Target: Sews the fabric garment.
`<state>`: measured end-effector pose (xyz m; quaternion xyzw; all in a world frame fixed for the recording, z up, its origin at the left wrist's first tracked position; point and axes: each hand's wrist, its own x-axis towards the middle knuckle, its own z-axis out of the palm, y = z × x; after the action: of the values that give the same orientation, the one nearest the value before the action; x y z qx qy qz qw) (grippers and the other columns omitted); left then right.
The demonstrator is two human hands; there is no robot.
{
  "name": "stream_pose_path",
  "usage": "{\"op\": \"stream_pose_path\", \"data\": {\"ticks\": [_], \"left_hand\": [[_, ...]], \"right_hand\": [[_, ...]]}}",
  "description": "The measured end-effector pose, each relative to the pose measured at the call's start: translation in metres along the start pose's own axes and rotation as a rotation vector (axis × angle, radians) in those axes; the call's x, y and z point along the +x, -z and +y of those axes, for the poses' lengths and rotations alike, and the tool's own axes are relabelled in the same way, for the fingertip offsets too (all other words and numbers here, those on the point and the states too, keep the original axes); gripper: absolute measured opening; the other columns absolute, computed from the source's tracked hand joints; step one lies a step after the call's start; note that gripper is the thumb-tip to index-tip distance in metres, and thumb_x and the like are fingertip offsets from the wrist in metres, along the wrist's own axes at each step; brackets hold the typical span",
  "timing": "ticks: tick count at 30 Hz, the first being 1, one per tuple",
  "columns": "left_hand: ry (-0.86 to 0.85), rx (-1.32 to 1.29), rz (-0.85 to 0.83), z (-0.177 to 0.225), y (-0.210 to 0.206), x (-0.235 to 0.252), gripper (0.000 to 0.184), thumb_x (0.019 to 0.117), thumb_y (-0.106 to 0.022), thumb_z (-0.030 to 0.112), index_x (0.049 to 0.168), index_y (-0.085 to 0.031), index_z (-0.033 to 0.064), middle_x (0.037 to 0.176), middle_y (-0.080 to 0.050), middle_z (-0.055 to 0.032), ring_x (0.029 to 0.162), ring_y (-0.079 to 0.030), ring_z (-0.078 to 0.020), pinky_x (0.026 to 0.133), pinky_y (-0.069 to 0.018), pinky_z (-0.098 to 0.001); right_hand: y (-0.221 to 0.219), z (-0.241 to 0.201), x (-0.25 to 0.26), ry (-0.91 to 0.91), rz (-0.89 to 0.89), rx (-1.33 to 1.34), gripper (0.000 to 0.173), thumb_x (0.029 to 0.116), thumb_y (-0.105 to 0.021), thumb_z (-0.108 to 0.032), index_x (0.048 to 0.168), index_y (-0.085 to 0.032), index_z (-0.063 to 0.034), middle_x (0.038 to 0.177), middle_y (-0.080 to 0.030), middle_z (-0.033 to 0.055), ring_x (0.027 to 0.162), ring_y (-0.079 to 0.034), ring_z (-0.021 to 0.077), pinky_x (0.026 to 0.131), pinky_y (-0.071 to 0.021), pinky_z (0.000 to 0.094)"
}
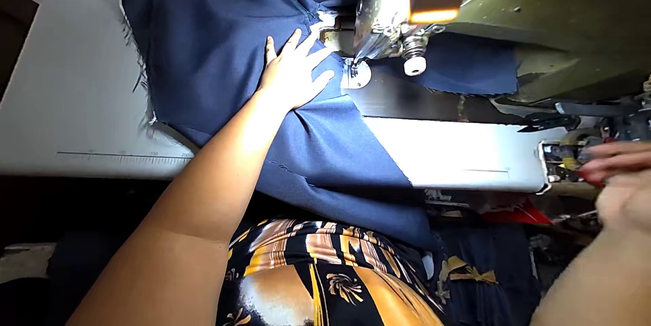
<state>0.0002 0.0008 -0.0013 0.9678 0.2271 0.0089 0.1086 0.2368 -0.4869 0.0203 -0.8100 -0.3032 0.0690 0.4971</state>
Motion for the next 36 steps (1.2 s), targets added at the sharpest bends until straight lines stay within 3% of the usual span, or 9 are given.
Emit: {"op": "stream_pose_path", "data": {"ticks": [4, 8, 12, 16, 19, 24, 26, 29, 36], "left_hand": [[0.003, -0.036, 0.047, 0.002, 0.003, 0.0, 0.058, 0.103, -0.034, 0.062, 0.157, -0.04, 0.0415, 0.171, -0.026, 0.0031, 0.159, -0.018, -0.0299, 0.116, -0.0032, -0.0782], [0.245, -0.223, 0.456, -0.012, 0.019, -0.003, 0.057, 0.1021, -0.051, 0.037, 0.158, -0.041, 0.0324, 0.17, -0.027, -0.0045, 0.158, -0.017, -0.0368, 0.114, -0.0059, -0.08], [0.439, 0.004, -0.048, -0.046, 0.034, -0.033, 0.071, 0.1064, -0.031, 0.061, 0.166, -0.018, 0.0252, 0.173, -0.01, -0.0153, 0.155, -0.009, -0.0514, 0.108, -0.0177, -0.0838], [0.419, 0.215, -0.237, -0.001, 0.052, -0.112, 0.082, 0.1046, -0.043, 0.058, 0.151, -0.039, -0.0097, 0.138, -0.049, -0.0439, 0.123, -0.054, -0.0611, 0.092, -0.0476, -0.0723], [0.18, 0.152, -0.102, 0.033, 0.057, -0.141, 0.057, 0.0992, -0.056, 0.056, 0.093, -0.068, 0.0006, 0.084, -0.067, -0.0189, 0.084, -0.07, -0.0381, 0.066, -0.0535, -0.0573], [0.234, 0.082, -0.139, 0.007, 0.018, -0.137, 0.086, 0.099, -0.043, 0.07, 0.167, -0.018, 0.0225, 0.173, -0.006, -0.017, 0.156, -0.009, -0.0498, 0.114, -0.0195, -0.0778], [0.318, 0.182, -0.334, 0.015, 0.042, -0.134, 0.088, 0.0997, -0.038, 0.071, 0.165, -0.023, 0.0141, 0.168, -0.02, -0.0251, 0.146, -0.033, -0.0555, 0.102, -0.0407, -0.0737], [0.178, 0.114, -0.109, 0.021, 0.08, -0.099, 0.064, 0.1071, -0.039, 0.055, 0.106, -0.067, -0.0025, 0.098, -0.068, -0.0267, 0.094, -0.069, -0.0444, 0.076, -0.0531, -0.0632], [0.112, 0.077, -0.107, -0.004, 0.062, 0.043, 0.051, 0.1058, -0.05, 0.045, 0.12, -0.062, -0.0025, 0.122, -0.064, -0.0284, 0.118, -0.063, -0.0461, 0.092, -0.0484, -0.0669]], "right_hand": [[-0.104, -0.049, -0.076, -0.515, -0.764, -0.325, 0.057, 0.1004, -0.064, -0.035, 0.142, -0.055, 0.0026, 0.097, -0.074, 0.0172, 0.075, -0.072, 0.0271, 0.069, -0.0609, 0.0481], [-0.203, -0.037, -0.098, -0.678, -0.652, -0.283, 0.047, 0.0999, -0.065, -0.04, 0.116, -0.067, 0.0048, 0.092, -0.073, 0.0139, 0.08, -0.072, 0.0229, 0.082, -0.0597, 0.0467], [-0.181, -0.101, -0.072, -0.521, -0.93, 0.006, 0.028, 0.1066, -0.049, -0.023, 0.102, -0.067, -0.0025, 0.067, -0.069, -0.0003, 0.057, -0.067, 0.0085, 0.06, -0.0595, 0.0276], [-0.15, -0.113, 0.046, -0.296, -0.628, -0.405, 0.031, 0.1104, -0.044, -0.018, 0.099, -0.065, 0.0026, 0.063, -0.066, 0.0088, 0.052, -0.064, 0.0152, 0.054, -0.0566, 0.0321], [-0.169, -0.122, 0.127, 0.036, -0.312, -0.812, 0.042, 0.1098, -0.044, -0.026, 0.131, -0.061, 0.0061, 0.119, -0.065, 0.0359, 0.113, -0.063, 0.0543, 0.095, -0.0437, 0.0748], [-0.214, -0.124, 0.141, -0.007, -0.191, -0.845, 0.065, 0.0974, -0.059, -0.052, 0.144, -0.056, -0.0066, 0.149, -0.048, 0.0336, 0.144, -0.033, 0.0587, 0.106, -0.0207, 0.0844], [-0.224, -0.1, 0.141, -0.07, -0.229, -0.787, 0.07, 0.0987, -0.053, -0.059, 0.159, -0.039, -0.0273, 0.166, -0.028, 0.0228, 0.153, -0.015, 0.0539, 0.108, -0.0138, 0.0848], [-0.228, -0.085, 0.132, -0.006, -0.121, -0.689, 0.058, 0.1029, -0.049, -0.052, 0.156, -0.045, -0.0279, 0.166, -0.031, 0.0177, 0.155, -0.018, 0.0472, 0.113, -0.01, 0.0817], [-0.246, -0.107, 0.075, 0.207, -0.238, -0.712, 0.082, 0.0913, -0.052, -0.073, 0.137, -0.059, -0.0061, 0.122, -0.061, 0.0266, 0.119, -0.055, 0.0499, 0.09, -0.0453, 0.0656]]}}
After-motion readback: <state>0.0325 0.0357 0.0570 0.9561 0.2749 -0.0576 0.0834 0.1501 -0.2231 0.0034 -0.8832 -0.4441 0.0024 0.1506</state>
